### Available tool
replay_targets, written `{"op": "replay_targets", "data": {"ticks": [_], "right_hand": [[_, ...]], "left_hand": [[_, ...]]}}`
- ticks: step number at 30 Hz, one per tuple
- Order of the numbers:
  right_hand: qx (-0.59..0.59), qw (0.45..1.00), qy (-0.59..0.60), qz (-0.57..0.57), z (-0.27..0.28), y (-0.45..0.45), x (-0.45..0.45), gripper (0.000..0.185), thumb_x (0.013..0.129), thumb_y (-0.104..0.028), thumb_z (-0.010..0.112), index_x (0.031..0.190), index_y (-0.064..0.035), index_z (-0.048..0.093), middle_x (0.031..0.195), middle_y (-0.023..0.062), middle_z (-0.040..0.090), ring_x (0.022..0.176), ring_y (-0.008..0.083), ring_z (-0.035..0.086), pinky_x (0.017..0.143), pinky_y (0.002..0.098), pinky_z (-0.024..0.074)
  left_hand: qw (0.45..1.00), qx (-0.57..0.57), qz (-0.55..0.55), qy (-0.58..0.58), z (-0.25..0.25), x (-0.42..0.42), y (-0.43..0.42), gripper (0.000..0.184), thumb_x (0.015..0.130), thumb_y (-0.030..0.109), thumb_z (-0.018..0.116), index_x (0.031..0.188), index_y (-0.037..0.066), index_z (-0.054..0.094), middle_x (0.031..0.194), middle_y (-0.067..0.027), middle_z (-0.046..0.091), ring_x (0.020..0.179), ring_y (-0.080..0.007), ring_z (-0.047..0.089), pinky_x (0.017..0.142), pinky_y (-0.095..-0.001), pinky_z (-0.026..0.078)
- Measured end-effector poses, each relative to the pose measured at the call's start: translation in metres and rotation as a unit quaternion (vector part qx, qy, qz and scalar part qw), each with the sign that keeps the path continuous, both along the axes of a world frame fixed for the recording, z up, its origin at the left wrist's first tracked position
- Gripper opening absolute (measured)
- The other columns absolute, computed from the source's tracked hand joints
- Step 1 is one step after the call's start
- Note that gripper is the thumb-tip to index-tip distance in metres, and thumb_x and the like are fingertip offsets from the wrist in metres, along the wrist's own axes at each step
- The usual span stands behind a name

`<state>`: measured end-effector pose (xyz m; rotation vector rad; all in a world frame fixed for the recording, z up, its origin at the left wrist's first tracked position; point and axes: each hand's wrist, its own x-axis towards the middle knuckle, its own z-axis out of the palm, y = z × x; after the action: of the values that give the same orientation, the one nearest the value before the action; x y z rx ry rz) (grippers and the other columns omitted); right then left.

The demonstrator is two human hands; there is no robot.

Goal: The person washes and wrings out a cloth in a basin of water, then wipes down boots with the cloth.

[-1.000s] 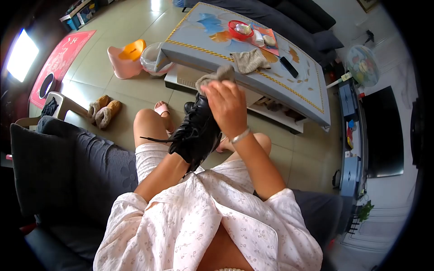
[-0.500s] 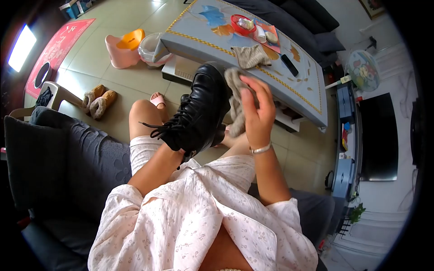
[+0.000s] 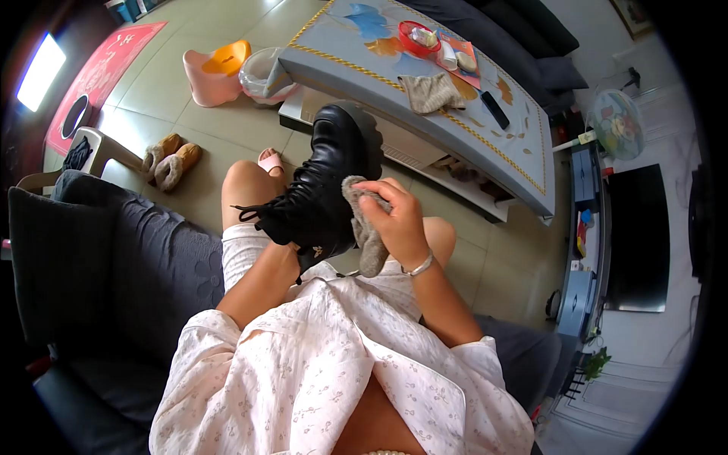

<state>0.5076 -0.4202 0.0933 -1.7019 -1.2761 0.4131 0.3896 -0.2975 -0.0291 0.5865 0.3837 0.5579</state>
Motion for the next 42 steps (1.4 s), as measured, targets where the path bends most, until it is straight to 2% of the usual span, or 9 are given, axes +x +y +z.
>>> {"op": "replay_targets", "data": {"ticks": [7, 9, 17, 23, 27, 29, 33, 38, 42], "right_hand": [[0.138, 0.976, -0.15, -0.074, 0.048, 0.031, 0.024, 0.018, 0.088, -0.013, 0.065, 0.103, -0.0032, 0.068, 0.098, 0.0069, 0.064, 0.088, 0.0192, 0.062, 0.081, 0.0294, 0.0488], [0.084, 0.96, -0.256, -0.077, 0.03, 0.045, 0.012, 0.016, 0.085, -0.012, 0.064, 0.098, -0.0029, 0.065, 0.094, 0.0125, 0.063, 0.091, 0.0312, 0.063, 0.08, 0.0362, 0.0501], [-0.088, 0.994, 0.051, 0.029, -0.052, -0.014, -0.032, 0.015, 0.084, -0.011, 0.063, 0.095, 0.0001, 0.063, 0.086, 0.0121, 0.065, 0.077, 0.0226, 0.063, 0.071, 0.0304, 0.0489], [0.094, 0.964, 0.213, -0.125, 0.002, -0.009, 0.001, 0.014, 0.092, -0.01, 0.062, 0.103, -0.0019, 0.063, 0.079, -0.0033, 0.056, 0.07, 0.0054, 0.047, 0.062, 0.0213, 0.0423], [0.234, 0.964, -0.063, -0.11, 0.037, 0.018, 0.018, 0.019, 0.087, -0.008, 0.068, 0.105, -0.0031, 0.064, 0.097, 0.0042, 0.059, 0.084, 0.0151, 0.056, 0.077, 0.0269, 0.0458], [0.207, 0.953, -0.205, -0.088, 0.032, 0.029, 0.019, 0.023, 0.082, -0.008, 0.071, 0.104, -0.0062, 0.066, 0.097, 0.0096, 0.061, 0.088, 0.0267, 0.06, 0.078, 0.0345, 0.0497], [0.191, 0.949, -0.233, -0.089, 0.001, 0.026, -0.001, 0.024, 0.082, -0.003, 0.069, 0.106, -0.0056, 0.067, 0.097, 0.0098, 0.061, 0.085, 0.0272, 0.061, 0.074, 0.0355, 0.0513], [0.111, 0.991, -0.03, -0.064, -0.011, 0.008, -0.01, 0.019, 0.085, -0.001, 0.066, 0.104, -0.0018, 0.068, 0.098, 0.0099, 0.062, 0.084, 0.0199, 0.061, 0.076, 0.0285, 0.0495], [0.151, 0.977, -0.058, -0.14, 0.016, -0.007, 0.001, 0.016, 0.088, -0.005, 0.063, 0.103, 0.0012, 0.066, 0.1, 0.0082, 0.062, 0.09, 0.0181, 0.057, 0.081, 0.0271, 0.0459]], "left_hand": [[0.999, 0.048, 0.001, 0.01, 0.02, 0.016, -0.008, 0.046, 0.097, 0.041, 0.05, 0.124, 0.004, 0.059, 0.103, -0.0092, 0.066, 0.084, -0.0206, 0.063, 0.077, -0.0277, 0.051], [0.999, 0.049, 0.009, 0.012, 0.021, 0.015, -0.011, 0.046, 0.097, 0.041, 0.049, 0.124, 0.004, 0.059, 0.103, -0.0093, 0.066, 0.084, -0.0207, 0.063, 0.077, -0.0277, 0.051], [0.997, -0.011, 0.08, 0.004, 0.009, -0.01, 0.034, 0.047, 0.098, 0.043, 0.049, 0.124, 0.005, 0.059, 0.103, -0.0097, 0.066, 0.084, -0.0211, 0.063, 0.077, -0.0278, 0.051], [0.988, -0.107, 0.052, 0.097, 0.012, 0.023, 0.035, 0.048, 0.098, 0.044, 0.048, 0.125, 0.005, 0.058, 0.103, -0.0099, 0.066, 0.084, -0.0214, 0.062, 0.076, -0.0279, 0.051], [0.936, -0.265, 0.037, 0.228, 0.032, 0.039, 0.018, 0.049, 0.098, 0.045, 0.048, 0.125, 0.006, 0.058, 0.103, -0.0101, 0.065, 0.084, -0.0215, 0.062, 0.076, -0.0279, 0.051], [0.958, 0.286, 0.008, 0.023, 0.078, 0.012, -0.01, 0.043, 0.099, 0.014, 0.048, 0.14, 0.001, 0.045, 0.131, -0.009, 0.056, 0.114, -0.0164, 0.056, 0.099, -0.0265, 0.044], [0.909, 0.406, -0.022, 0.088, 0.089, -0.012, -0.018, 0.051, 0.101, 0.025, 0.046, 0.145, 0.002, 0.037, 0.134, -0.0118, 0.052, 0.119, -0.0196, 0.052, 0.103, -0.029, 0.042], [0.994, -0.05, -0.094, -0.023, -0.002, 0.012, 0.009, 0.055, 0.101, 0.044, 0.042, 0.134, 0.002, 0.05, 0.114, -0.011, 0.062, 0.097, -0.0178, 0.06, 0.081, -0.0283, 0.052], [0.991, 0.083, -0.084, 0.066, 0.04, 0.01, -0.002, 0.042, 0.101, 0.033, 0.047, 0.128, 0.001, 0.055, 0.108, -0.007, 0.062, 0.091, -0.0136, 0.058, 0.078, -0.0258, 0.051]]}}
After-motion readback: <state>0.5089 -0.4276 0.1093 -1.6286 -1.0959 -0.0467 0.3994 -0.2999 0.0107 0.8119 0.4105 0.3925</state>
